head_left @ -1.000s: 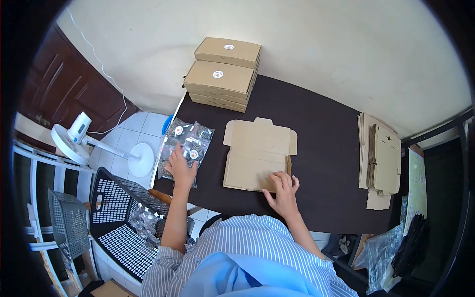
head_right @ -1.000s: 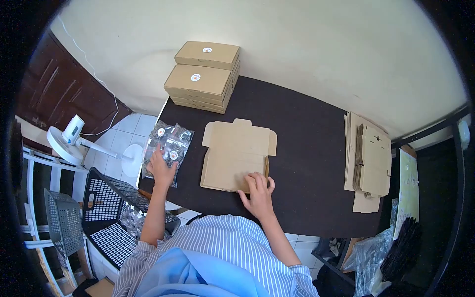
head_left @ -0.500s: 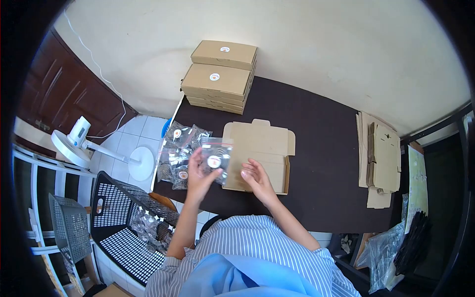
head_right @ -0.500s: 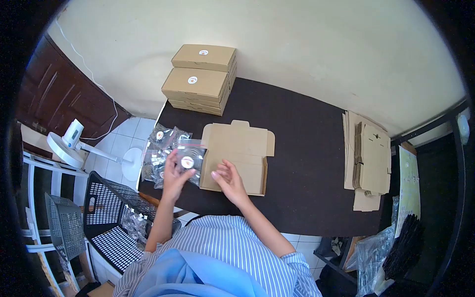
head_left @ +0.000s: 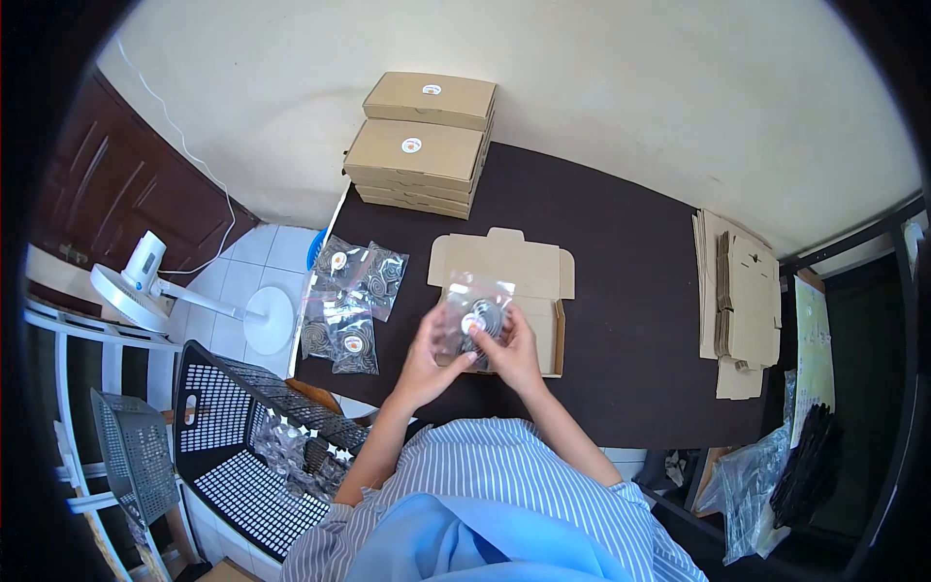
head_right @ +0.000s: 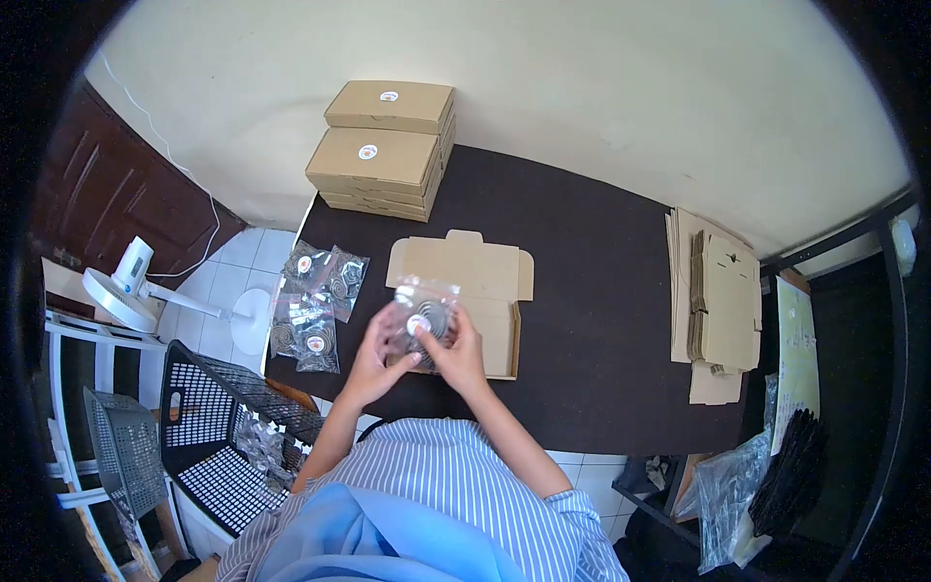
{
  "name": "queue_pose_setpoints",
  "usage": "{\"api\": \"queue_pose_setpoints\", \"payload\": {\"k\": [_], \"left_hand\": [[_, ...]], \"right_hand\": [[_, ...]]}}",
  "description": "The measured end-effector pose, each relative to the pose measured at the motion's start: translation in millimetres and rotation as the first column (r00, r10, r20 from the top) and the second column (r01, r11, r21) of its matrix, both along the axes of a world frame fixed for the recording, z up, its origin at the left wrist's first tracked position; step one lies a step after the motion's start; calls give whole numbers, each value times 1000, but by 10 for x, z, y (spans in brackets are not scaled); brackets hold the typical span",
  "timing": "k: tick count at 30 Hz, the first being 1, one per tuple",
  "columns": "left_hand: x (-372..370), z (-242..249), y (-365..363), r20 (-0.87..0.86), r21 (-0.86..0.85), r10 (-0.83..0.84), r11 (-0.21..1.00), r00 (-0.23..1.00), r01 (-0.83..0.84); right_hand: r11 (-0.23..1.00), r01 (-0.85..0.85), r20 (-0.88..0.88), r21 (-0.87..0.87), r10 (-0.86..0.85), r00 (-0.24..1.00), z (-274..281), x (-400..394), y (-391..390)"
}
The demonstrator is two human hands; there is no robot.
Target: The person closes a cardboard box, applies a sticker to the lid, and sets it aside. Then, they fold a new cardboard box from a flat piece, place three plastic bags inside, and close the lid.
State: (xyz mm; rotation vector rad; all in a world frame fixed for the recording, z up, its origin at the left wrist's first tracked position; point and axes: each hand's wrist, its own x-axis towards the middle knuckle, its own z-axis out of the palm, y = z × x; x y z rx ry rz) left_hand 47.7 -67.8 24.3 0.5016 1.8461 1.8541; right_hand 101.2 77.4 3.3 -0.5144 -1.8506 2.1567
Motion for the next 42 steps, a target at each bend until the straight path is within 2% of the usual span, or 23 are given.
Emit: {"api": "queue_pose_setpoints", "payload": {"k": [2, 4, 6, 8, 11, 13, 15, 16, 18, 19, 21, 22, 24, 26, 28, 30, 31, 33, 34, 36, 38, 40, 42], "left_hand": [[-94, -18, -161, -291, -242, 144, 945, 946, -218], [-246, -172, -398, -541, -310, 326, 780, 775, -544], [-314, -249, -683, -736, -396, 259, 585, 626, -708], [-312, -297, -866, -711, -561, 221, 396, 668, -727], [-252, -500, -1022, -679, -615, 241, 328, 693, -717], [-233, -522, -1034, -625, -649, 271, 340, 732, -680], [-216, -549, -1014, -603, -650, 291, 360, 742, -669], [-218, -550, -1015, -602, -651, 295, 357, 742, -670], [-236, -534, -1018, -483, -668, 327, 462, 812, -583], [-232, -561, -1013, -540, -603, 337, 485, 771, -634], [-241, -566, -1011, -510, -542, 389, 547, 767, -638], [-243, -569, -1012, -476, -475, 435, 605, 765, -639], [-238, -597, -1041, -496, -443, 433, 619, 752, -648], [-235, -649, -1076, -516, -408, 430, 638, 741, -653], [-234, -573, -1048, -205, -233, 597, 740, 775, -632], [-172, -415, -909, -150, -185, 595, 768, 790, -613], [-128, -310, -792, -109, -109, 559, 815, 822, -569], [-22, -48, -521, -3, 18, 462, 887, 887, -462], [37, -12, -405, -44, 47, 401, 916, 915, -399], [145, -77, -223, -51, 33, 287, 958, 956, -286], [190, -69, -185, -261, -177, 126, 969, 957, -176], [102, 123, -161, -186, -209, 99, 968, 978, -137], [-121, -11, -282, -549, -416, 97, 830, 830, -372]], "right_hand": [[997, 68, 17, 47, -69, 997, -141, -22, 89], [962, -30, 247, 272, -40, 968, -249, -37, 174], [971, -32, 232, 237, -25, 972, -363, -39, 118], [952, -90, 264, 292, 10, 965, -429, -44, 63], [933, -156, 289, 323, 60, 956, -350, -70, 27], [923, -175, 293, 343, 72, 953, -305, -72, -6], [662, 14, 121, 750, -159, 980, -252, -57, -40], [662, 10, 123, 750, -154, 980, -265, -60, -31], [889, -198, 303, 413, 71, 950, -293, -68, -7], [888, -201, 303, 413, 74, 950, -295, -63, -22], [733, -287, 325, 616, 95, 941, -269, -41, -63], [733, -288, 324, 616, 97, 941, -239, -42, -52], [538, -319, 354, 780, 40, 934, -149, -26, -24], [503, -223, 275, 835, -31, 961, -45, 0, -45], [456, -126, 190, 881, -99, 977, -13, -7, -43], [723, -95, 44, 684, 89, 995, -10, -25, -47], [723, -94, 46, 684, 87, 995, 10, -38, -89], [954, -282, 117, 97, 271, 956, 79, -68, -212], [955, -280, 117, 98, 269, 956, 109, -65, -233], [934, -324, 23, -151, 331, 943, 148, -47, -261], [928, -345, 26, -138, 352, 936, 62, -11, -151], [991, -98, 28, -96, 101, 995, 3, 33, -7], [997, 60, 105, 39, -63, 992, -208, 103, 236]]}}
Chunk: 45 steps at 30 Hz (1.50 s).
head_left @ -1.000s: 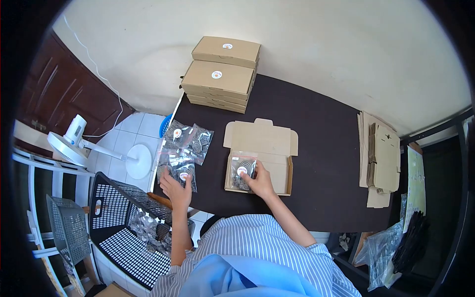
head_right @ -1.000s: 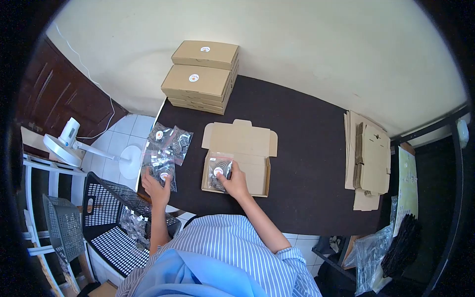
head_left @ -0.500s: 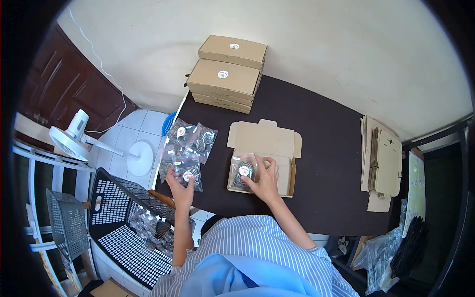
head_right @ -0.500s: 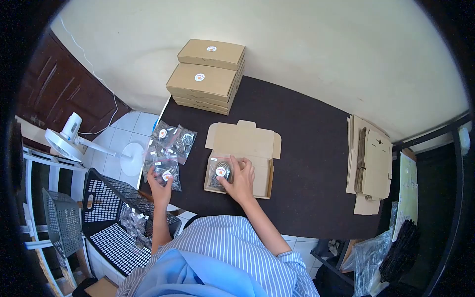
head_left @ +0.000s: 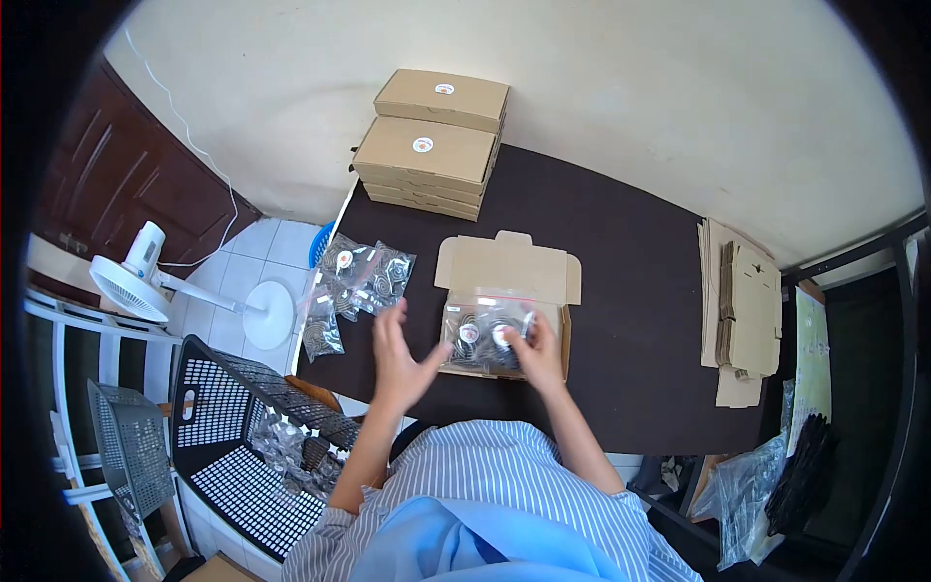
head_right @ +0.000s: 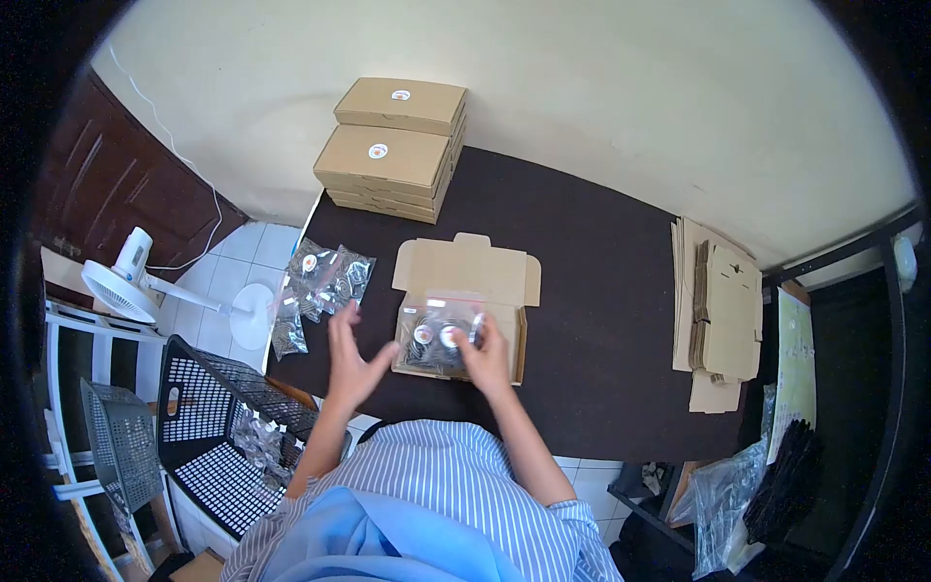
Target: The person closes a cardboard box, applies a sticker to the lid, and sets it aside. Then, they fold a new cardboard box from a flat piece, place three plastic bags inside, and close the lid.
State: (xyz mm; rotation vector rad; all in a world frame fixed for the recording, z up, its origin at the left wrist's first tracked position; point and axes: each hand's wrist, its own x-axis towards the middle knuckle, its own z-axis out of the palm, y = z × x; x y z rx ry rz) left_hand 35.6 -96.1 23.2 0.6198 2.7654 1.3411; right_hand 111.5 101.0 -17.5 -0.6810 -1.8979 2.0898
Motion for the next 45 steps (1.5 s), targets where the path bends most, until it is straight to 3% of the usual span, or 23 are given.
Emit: {"api": "queue_pose_setpoints", "payload": {"k": [1, 2, 4, 6, 8, 10, 12, 13, 15, 16, 18, 19, 29, 32, 37, 39, 45], "left_hand": [[-128, -29, -53, -138, -117, 65, 990, 988, -81], [-255, -117, -109, -163, -167, 127, 974, 978, -154], [-522, -330, -220, -254, -278, 179, 928, 950, -249], [-697, -470, -271, -327, -357, 203, 878, 923, -320], [-797, -526, -313, -251, -387, 198, 877, 947, -286], [-828, -481, -308, -170, -417, 196, 873, 966, -251], [-822, -437, -295, -111, -454, 203, 860, 973, -232], [-820, -434, -291, -109, -454, 201, 861, 973, -229], [-821, -436, -276, -128, -459, 209, 854, 970, -244], [-816, -445, -274, -127, -459, 208, 855, 970, -243], [-808, -476, -277, -192, -438, 180, 864, 965, -248], [-809, -503, -288, -192, -438, 176, 865, 965, -245], [-875, -440, -320, -166, -436, 194, 865, 967, -249], [-968, -503, -350, -173, -433, 174, 871, 969, -233], [-912, -362, -266, -69, -394, 106, 911, 992, -125], [-781, -289, -231, -202, -404, -21, 912, 979, -64], [-778, -485, -230, -365, -319, -54, 945, 929, -70]], "right_hand": [[999, 41, 49, -18, -40, 998, -28, 35, 85], [999, 42, 48, -17, -41, 998, -88, 56, 132], [985, -29, 195, 168, -4, 981, -196, 90, 196], [991, -46, 244, 122, 15, 970, -125, 73, 123], [781, -80, 242, 619, -92, 966, -156, 85, 51], [771, 0, 161, 637, -133, 978, -87, 99, 29], [800, -155, 249, 580, 6, 968, 2, 126, 62], [800, -154, 251, 580, 4, 968, 77, 141, 37], [631, -107, 149, 769, -14, 989, 232, 155, -34], [630, -107, 150, 769, -15, 989, 210, 154, -55], [611, -308, 309, 729, 107, 945, 142, 162, -109], [558, -270, 276, 785, 75, 958, 127, 164, -147], [545, -301, 342, 782, 27, 939, 170, 148, -218], [610, -262, 334, 748, -5, 943, 256, 146, -211], [591, -154, 190, 791, 2, 982, 177, 181, -104], [591, -135, 166, 796, 2, 986, 163, 210, -103], [594, -138, 136, 793, 48, 990, 148, 240, -152]]}}
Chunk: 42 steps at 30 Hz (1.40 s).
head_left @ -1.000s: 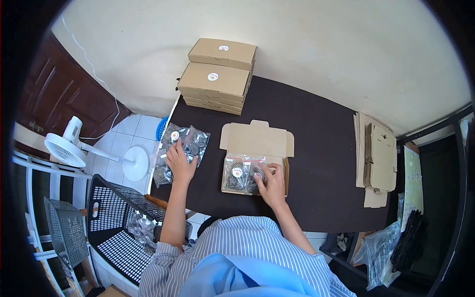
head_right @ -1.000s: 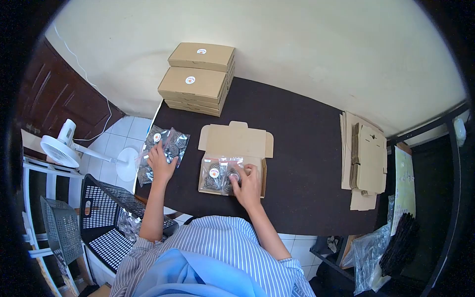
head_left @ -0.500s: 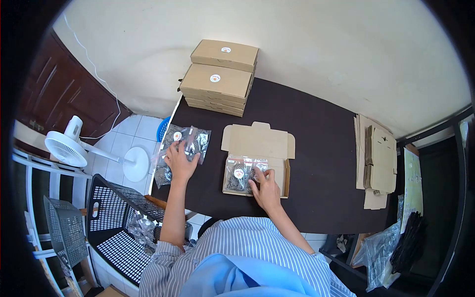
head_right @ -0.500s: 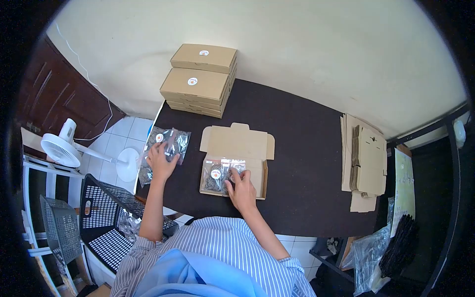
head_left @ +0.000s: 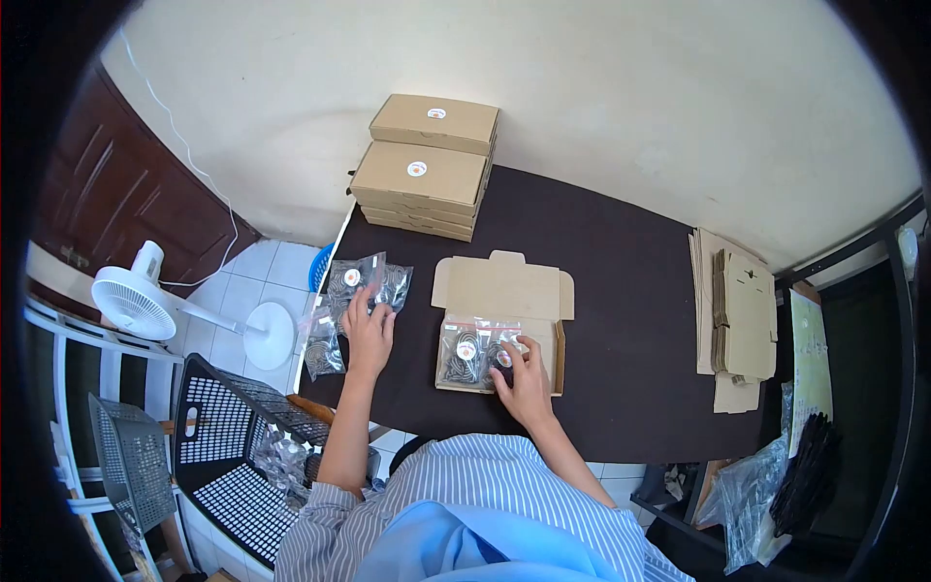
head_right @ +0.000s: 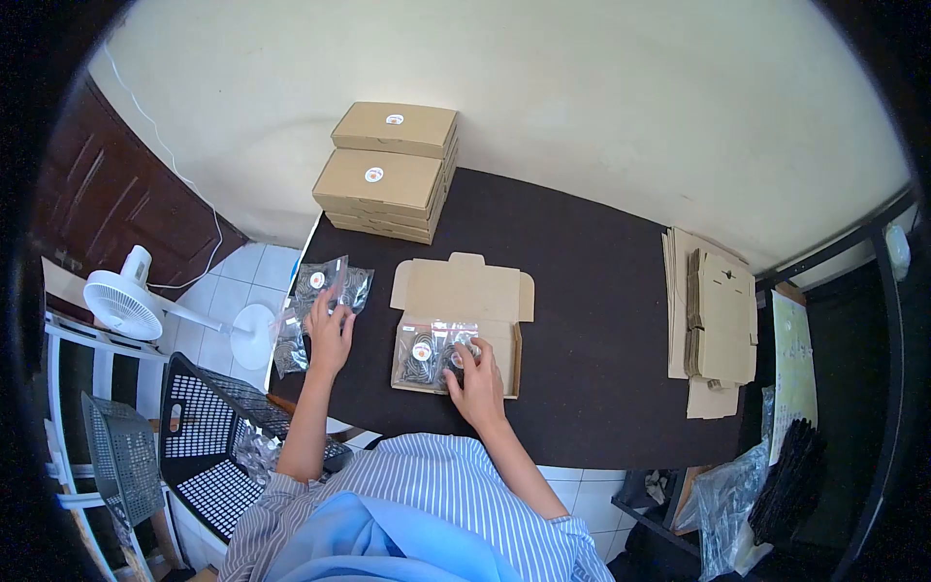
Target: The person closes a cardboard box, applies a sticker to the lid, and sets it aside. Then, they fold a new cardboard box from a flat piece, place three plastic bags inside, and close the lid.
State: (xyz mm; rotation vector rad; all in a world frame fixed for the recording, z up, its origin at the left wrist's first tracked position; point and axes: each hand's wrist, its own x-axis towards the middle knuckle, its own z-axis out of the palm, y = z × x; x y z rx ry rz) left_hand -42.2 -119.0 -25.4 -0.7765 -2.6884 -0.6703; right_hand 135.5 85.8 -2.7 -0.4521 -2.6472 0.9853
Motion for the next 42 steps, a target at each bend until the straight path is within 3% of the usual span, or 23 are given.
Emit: {"api": "queue_pose_setpoints", "payload": {"k": [2, 4, 5, 6, 7, 8, 9, 11, 12, 13, 15, 16, 17, 19, 20, 22, 23, 25, 27, 29, 36, 42], "left_hand": [[24, 98, 40, -77, 29, -11, 999, 997, 13], [70, 327, 70, 102, 281, -203, 945, 974, 168], [110, 471, 82, 104, 280, -205, 945, 973, 169], [157, 673, 111, 231, 282, -287, 934, 930, 218], [192, 843, 151, 352, 291, -360, 920, 864, 265], [204, 954, 210, 456, 415, -473, 862, 754, 290], [222, 1041, 253, 459, 415, -473, 863, 752, 289], [255, 1149, 340, 688, 521, -596, 803, 414, 290], [264, 1155, 393, 617, 587, -672, 740, 410, 328], [266, 1144, 439, 616, 588, -674, 738, 408, 331], [255, 1072, 542, 532, 637, -647, 731, 546, 246], [252, 1030, 608, 396, 659, -605, 711, 691, 246], [256, 1026, 648, 365, 674, -546, 714, 754, 191], [336, 907, 684, 380, 544, -416, 823, 826, 165], [403, 815, 708, 344, 481, -444, 840, 827, 251], [597, 607, 738, 275, 298, -523, 844, 807, 446], [693, 530, 769, 321, 160, -519, 854, 792, 495], [815, 327, 801, 342, 66, -551, 822, 761, 565], [867, 179, 789, 344, -8, -546, 812, 764, 584], [880, 92, 766, 344, -80, -543, 796, 766, 601], [859, 64, 731, 423, -172, -524, 754, 739, 634], [900, 90, 755, 414, -171, -508, 772, 756, 613]], "right_hand": [[1000, 0, -14, 25, 0, 1000, 20, -8, 6], [995, -40, -128, 92, 52, 990, 74, -41, 29], [995, -38, -126, 91, 50, 991, 130, -53, 28], [992, -106, -139, 64, 114, 984, 279, -84, 11], [984, -174, -155, 37, 177, 972, 424, -118, -5], [974, -220, -158, 55, 226, 961, 543, -152, -15], [974, -220, -154, 53, 225, 962, 656, -182, -34], [888, -377, -213, -263, 328, 920, 807, -234, -53], [806, -381, -143, -452, 356, 924, 797, -236, -27], [808, -378, -143, -452, 353, 925, 773, -238, 21], [721, -346, -79, -600, 376, 923, 667, -225, 153], [785, -212, -57, -582, 220, 974, 567, -186, 204], [775, -65, -64, -629, 32, 997, 502, -153, 281], [896, 226, 57, -382, -221, 974, 432, -82, 483], [897, 225, 56, -381, -221, 974, 399, -50, 515], [902, 346, 223, -259, -293, 930, 365, 56, 505], [901, 349, 225, -258, -296, 928, 316, 91, 486], [945, 289, 58, -152, -284, 957, 157, 119, 418], [940, 307, 110, -146, -293, 950, 135, 146, 339], [957, 174, 310, 233, -243, 919, 274, 177, 266], [917, 53, 388, 395, -218, 895, 26, 332, 211], [954, -11, 441, 299, -128, 888, -53, 367, 211]]}}
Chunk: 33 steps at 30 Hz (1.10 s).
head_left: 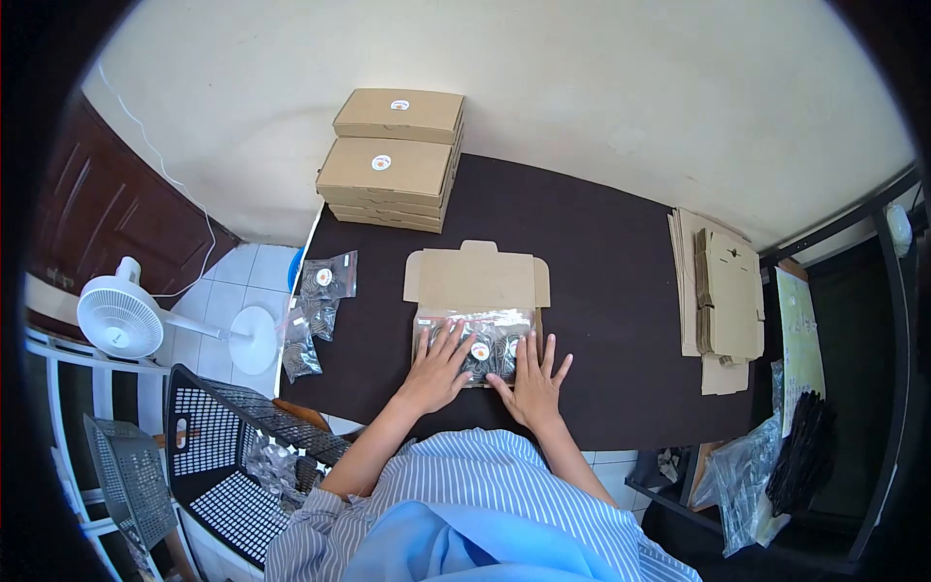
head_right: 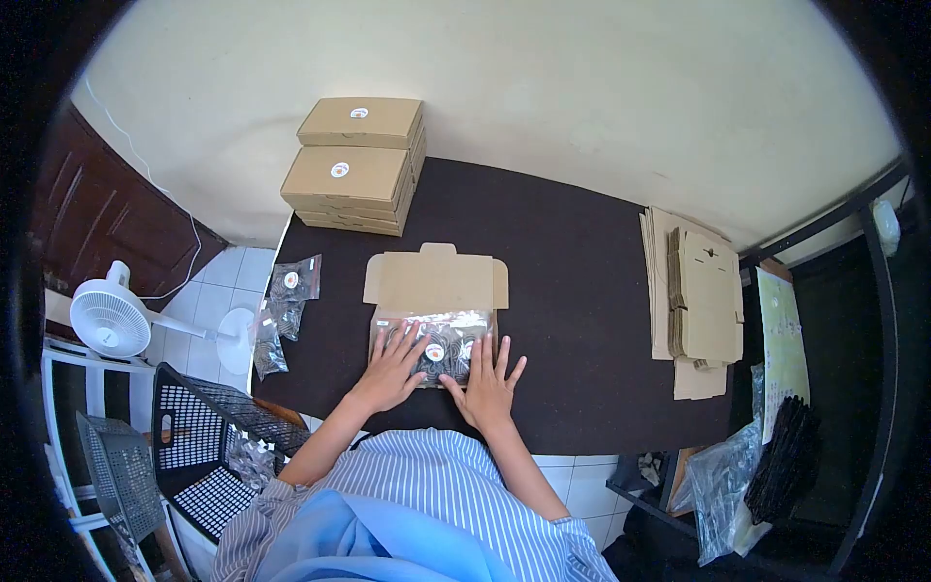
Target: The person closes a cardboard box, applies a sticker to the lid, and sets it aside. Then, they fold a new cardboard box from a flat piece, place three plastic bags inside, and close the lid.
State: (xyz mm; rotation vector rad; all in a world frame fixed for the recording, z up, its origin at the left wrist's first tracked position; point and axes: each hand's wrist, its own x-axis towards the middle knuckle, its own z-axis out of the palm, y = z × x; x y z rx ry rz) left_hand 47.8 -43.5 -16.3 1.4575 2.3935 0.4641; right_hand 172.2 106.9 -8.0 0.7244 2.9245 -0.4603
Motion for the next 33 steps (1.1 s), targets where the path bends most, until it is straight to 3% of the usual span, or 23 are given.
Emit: {"api": "queue_pose_setpoints", "payload": {"k": [5, 7, 11, 13, 14, 15, 16, 17, 19, 21, 23, 27, 29, 33], "left_hand": [[44, 43, 72, 14, 68, 2, 998, 1000, -3], [36, 17, 59, 25, 28, -17, 999, 1000, 16], [-38, 42, 28, -1, -34, -72, 997, 997, 72], [-72, 127, 44, 29, -12, -68, 998, 997, 68], [-101, 165, 56, 28, -10, -68, 998, 997, 68], [-142, 202, 63, 4, 119, 35, 992, 999, -35], [-185, 220, 68, -7, 248, 138, 960, 990, -132], [-229, 220, 76, -4, 246, 135, 960, 991, -130], [-332, 197, 86, 124, 313, 549, 769, 827, -557], [-387, 96, 66, 97, 320, 580, 751, 809, -577], [-420, 72, 58, 168, 183, 588, 770, 792, -611], [-478, -162, 63, 209, 223, 605, 736, 768, -640], [-528, -306, 22, 333, 246, 593, 696, 733, -674], [-535, -204, 2, 305, 232, 573, 730, 761, -643]], "right_hand": [[996, -33, 127, 87, 22, 992, 36, -22, -37], [995, -31, 14, 96, 30, 999, 29, 24, -8], [996, -18, -44, 86, 22, 999, 149, 19, 46], [996, 58, -192, -71, -70, 979, 249, -54, 111], [995, 96, -340, -25, -98, 935, 228, -98, 164], [995, 96, -339, -24, -98, 936, 201, -143, 239], [976, 155, -384, -150, -202, 901, 168, -184, 328], [939, 205, -412, -277, -309, 857, 124, -221, 407], [948, 223, -429, -228, -303, 851, 54, -316, 515], [923, 244, -359, -298, -345, 867, 25, -394, 578], [916, 260, -352, -306, -363, 863, 32, -466, 597], [901, 288, -410, -325, -408, 816, 19, -528, 603], [884, 308, -393, -352, -438, 808, 44, -527, 614], [880, 326, -444, -346, -460, 769, -24, -539, 631]]}}
